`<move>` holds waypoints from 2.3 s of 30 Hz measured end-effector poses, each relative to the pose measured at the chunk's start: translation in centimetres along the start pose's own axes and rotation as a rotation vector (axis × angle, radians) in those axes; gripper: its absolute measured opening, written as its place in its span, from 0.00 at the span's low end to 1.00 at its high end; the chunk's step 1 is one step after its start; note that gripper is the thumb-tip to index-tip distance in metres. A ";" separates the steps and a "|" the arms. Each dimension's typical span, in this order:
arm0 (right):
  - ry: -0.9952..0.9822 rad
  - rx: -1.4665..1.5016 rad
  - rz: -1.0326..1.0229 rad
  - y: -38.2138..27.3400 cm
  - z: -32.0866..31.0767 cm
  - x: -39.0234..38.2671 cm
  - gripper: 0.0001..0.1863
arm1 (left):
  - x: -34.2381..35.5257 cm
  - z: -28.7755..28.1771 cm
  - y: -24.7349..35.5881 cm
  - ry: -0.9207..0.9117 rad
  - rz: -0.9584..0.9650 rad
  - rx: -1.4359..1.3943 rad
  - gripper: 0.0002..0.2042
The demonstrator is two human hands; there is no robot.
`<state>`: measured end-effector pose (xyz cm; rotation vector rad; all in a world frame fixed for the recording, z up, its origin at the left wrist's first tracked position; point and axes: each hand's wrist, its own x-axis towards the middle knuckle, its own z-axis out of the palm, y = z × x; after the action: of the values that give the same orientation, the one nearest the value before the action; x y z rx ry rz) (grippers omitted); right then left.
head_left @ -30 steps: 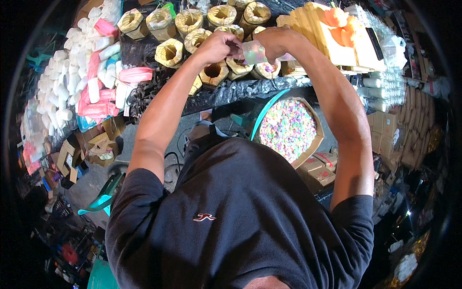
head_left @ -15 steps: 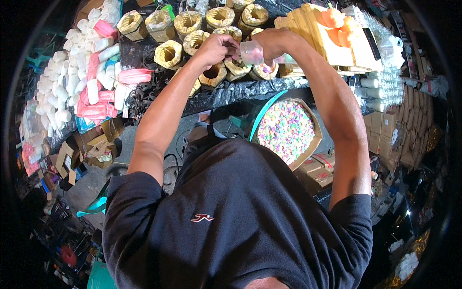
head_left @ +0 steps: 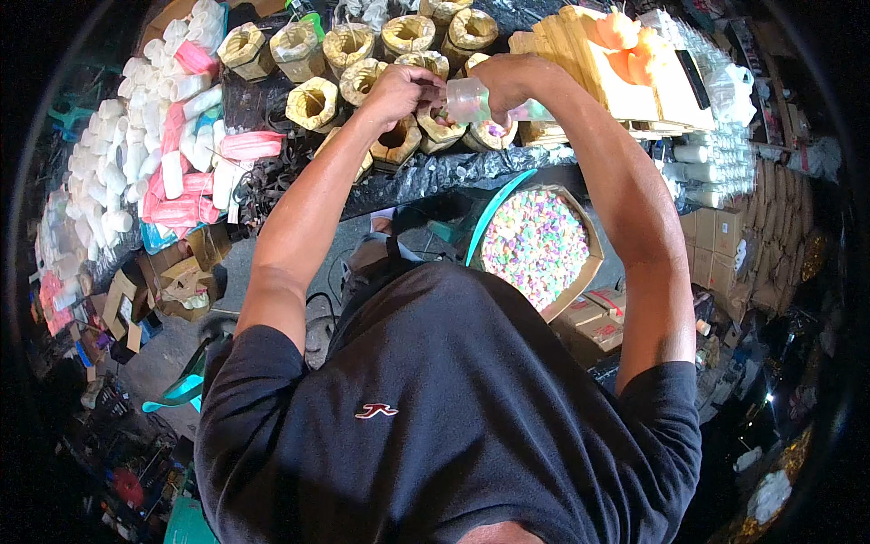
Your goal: The person scoops colorful small pieces from a large tray into a small plastic cup and pours them into hexagonal cardboard containers. The person repeats this process for multiple containers, occasionally adjusting their position and refilling the cup from the tray.
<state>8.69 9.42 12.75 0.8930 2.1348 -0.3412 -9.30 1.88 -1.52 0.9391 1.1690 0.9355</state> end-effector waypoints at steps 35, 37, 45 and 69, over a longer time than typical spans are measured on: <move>0.405 -0.420 -0.057 -0.7 1.1 0.5 0.20 | -8.2 8.0 -3.7 0.367 0.627 0.615 0.08; 0.436 -0.425 -0.055 -0.6 1.9 1.1 0.21 | -8.7 8.4 -4.1 0.374 0.601 0.566 0.08; 0.551 -0.492 -0.136 -1.1 2.5 1.7 0.18 | -8.7 7.4 -5.6 0.458 0.716 0.741 0.09; 0.839 0.847 -0.009 1.4 13.5 -7.0 0.47 | -6.9 2.1 -2.3 0.146 0.546 0.852 0.11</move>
<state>20.39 0.26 9.14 1.7269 2.7763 -1.0760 -8.00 -5.55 -1.22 1.9723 1.5028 0.9364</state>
